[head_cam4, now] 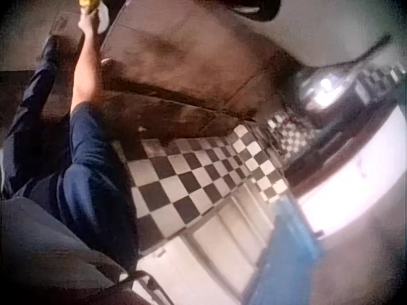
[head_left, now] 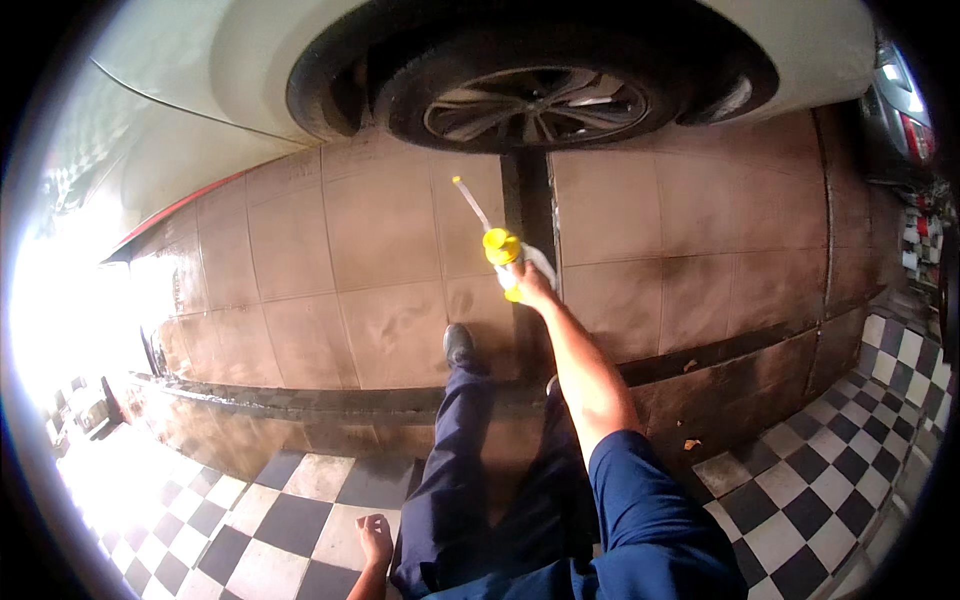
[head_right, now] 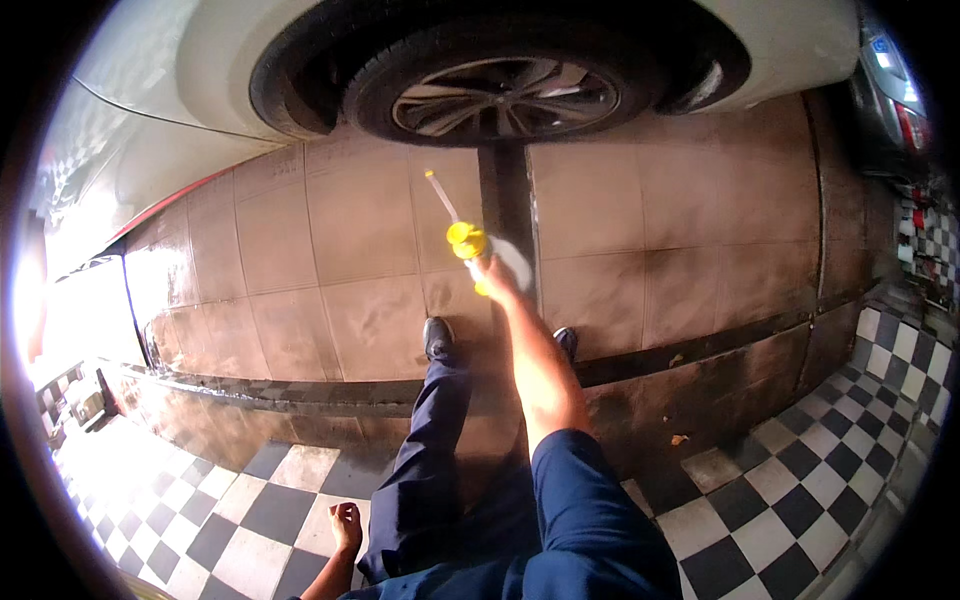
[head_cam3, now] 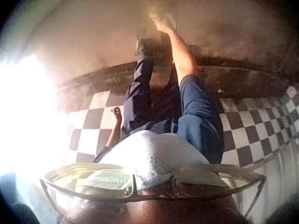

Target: The person scrapes residue from the car door sill using a utility knife, then walks to a garage and sprays the exterior of a white car with a handheld sprayer. They refill the sprayer from a bucket and continue spraying the car's wheels and lower panels.

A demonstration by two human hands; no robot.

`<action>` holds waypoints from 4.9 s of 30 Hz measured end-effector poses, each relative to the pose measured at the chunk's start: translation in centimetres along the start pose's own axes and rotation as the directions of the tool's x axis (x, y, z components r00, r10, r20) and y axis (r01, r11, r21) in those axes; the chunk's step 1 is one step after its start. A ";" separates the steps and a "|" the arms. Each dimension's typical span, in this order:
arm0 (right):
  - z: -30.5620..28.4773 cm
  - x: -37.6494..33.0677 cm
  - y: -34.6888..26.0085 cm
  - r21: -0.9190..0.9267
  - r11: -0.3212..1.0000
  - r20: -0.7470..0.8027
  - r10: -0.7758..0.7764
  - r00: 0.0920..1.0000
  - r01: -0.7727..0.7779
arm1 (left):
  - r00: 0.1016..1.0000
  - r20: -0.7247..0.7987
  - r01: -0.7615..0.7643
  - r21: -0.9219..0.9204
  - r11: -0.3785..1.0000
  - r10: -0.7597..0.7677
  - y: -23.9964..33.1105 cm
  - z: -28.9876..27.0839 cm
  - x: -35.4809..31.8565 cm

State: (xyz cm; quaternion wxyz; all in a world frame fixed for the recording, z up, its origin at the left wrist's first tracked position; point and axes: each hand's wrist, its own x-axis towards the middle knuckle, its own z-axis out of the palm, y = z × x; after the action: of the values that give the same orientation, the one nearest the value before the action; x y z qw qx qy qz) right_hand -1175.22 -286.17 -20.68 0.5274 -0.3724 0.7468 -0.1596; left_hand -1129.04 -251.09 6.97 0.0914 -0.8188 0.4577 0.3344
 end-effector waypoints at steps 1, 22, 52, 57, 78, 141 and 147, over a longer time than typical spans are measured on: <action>0.5 -0.9 -0.7 0.011 0.997 -0.033 -0.077 0.996 0.077 | 1.000 -0.006 -0.020 -0.004 1.000 0.020 0.5 -0.3 0.2; -21.7 -31.8 5.5 -0.056 0.997 -0.396 0.032 0.918 -0.059 | 0.843 -0.069 -0.504 0.240 0.829 0.533 23.0 -7.3 1.7; -94.2 -29.8 18.0 -0.050 0.998 -0.401 0.023 0.916 -0.048 | 0.503 0.403 -0.840 0.020 0.542 0.765 108.9 27.9 -14.1; -104.2 -26.2 24.1 -0.032 0.999 -0.398 -0.008 0.917 -0.005 | 0.350 0.533 -0.914 0.015 0.405 0.770 126.4 34.2 -20.2; -159.6 -29.4 47.1 0.441 0.845 -0.892 0.376 0.250 0.302 | -0.041 0.786 -0.519 -0.544 0.659 0.617 178.8 66.6 -77.8; -319.9 -36.0 150.0 -0.023 0.990 -0.950 0.020 0.311 -0.136 | -0.374 0.831 -0.927 -0.354 -0.128 0.412 305.2 170.2 -169.1; -336.0 -33.2 160.7 0.000 0.991 -0.941 0.045 0.334 -0.134 | -0.373 0.812 -0.928 -0.339 -0.158 0.450 317.9 186.0 -173.5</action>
State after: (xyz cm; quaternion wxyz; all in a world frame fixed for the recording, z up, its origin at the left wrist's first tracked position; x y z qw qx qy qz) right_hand -1536.63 -206.09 32.10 -0.0044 -0.1916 0.9387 -0.2865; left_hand -1534.98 -226.33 24.89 0.2319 0.0952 0.8561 0.4519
